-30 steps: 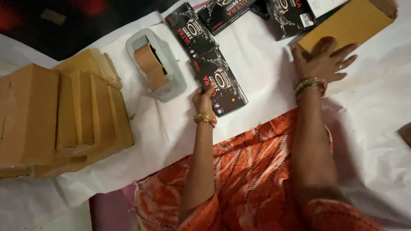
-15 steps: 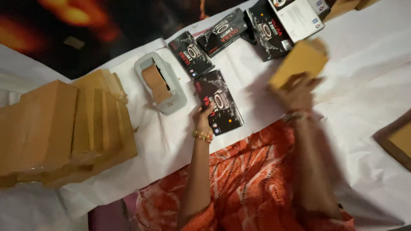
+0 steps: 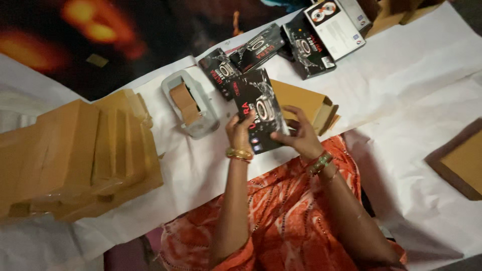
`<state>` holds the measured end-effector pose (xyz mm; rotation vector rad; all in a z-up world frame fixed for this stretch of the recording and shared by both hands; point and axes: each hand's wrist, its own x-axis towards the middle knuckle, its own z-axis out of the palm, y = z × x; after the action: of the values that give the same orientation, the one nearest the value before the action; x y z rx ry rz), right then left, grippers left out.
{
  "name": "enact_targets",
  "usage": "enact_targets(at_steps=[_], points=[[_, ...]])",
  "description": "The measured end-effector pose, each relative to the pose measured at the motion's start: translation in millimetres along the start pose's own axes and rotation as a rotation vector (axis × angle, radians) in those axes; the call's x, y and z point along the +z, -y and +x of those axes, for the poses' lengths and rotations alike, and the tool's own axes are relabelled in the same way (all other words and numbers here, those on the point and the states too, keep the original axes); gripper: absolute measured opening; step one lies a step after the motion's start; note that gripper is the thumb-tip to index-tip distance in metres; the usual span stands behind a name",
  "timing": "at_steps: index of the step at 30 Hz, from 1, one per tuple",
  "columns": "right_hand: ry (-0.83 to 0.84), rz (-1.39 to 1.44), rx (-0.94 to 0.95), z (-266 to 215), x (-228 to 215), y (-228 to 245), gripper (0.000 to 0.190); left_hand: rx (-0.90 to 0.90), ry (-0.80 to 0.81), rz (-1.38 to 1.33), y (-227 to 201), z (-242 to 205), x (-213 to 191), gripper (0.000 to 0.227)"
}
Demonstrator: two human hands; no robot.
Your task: The person assembles and packs smart watches into cardboard boxes. They place a watch and its accessories into a product box, then insert the product box into a larger shipping box, fold the flaps, and seal it with tape.
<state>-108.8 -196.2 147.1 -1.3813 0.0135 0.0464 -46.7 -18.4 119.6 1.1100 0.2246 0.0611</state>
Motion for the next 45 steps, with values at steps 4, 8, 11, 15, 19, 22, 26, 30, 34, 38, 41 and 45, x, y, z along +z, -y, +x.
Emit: enact_targets(at_steps=[4,8,11,15,19,22,26,30,34,38,41,45], points=[[-0.167,0.553,0.029,-13,-27,-14,0.053,-0.017,-0.072,-0.189,32,-9,52,0.026],[-0.306,0.877,-0.097,-24,-32,-24,0.048,0.112,0.04,0.139,75,-8,88,0.028],[-0.491,0.772,-0.163,-20,-42,-11,0.043,0.19,0.1,0.829,89,-8,91,0.034],[-0.529,0.619,-0.349,-19,-82,11,0.041,0.622,0.257,1.15,69,-2,84,0.016],[-0.604,0.569,-0.397,-34,-122,16,0.04,0.719,0.594,1.351,36,1,108,0.024],[-0.655,0.46,-0.388,-42,-148,17,0.036,0.216,0.81,1.822,20,7,140,0.034],[-0.672,0.398,-0.413,-51,-169,14,0.041,0.053,0.824,1.819,11,22,163,0.049],[-0.703,0.332,-0.468,-51,-184,8,0.025,-0.005,0.893,1.881,12,22,166,0.065],[-0.735,0.248,-0.426,-54,-197,3,0.018,-0.069,0.98,1.929,11,14,166,0.069],[-0.68,0.108,-0.442,-59,-196,12,0.021,-0.017,0.972,1.957,7,10,170,0.063],[-0.617,-0.019,-0.448,-69,-191,23,0.031,0.037,0.935,2.0,5,8,173,0.068],[-0.592,-0.201,-0.422,-71,-185,29,0.036,0.028,0.915,2.006,4,10,172,0.079]])
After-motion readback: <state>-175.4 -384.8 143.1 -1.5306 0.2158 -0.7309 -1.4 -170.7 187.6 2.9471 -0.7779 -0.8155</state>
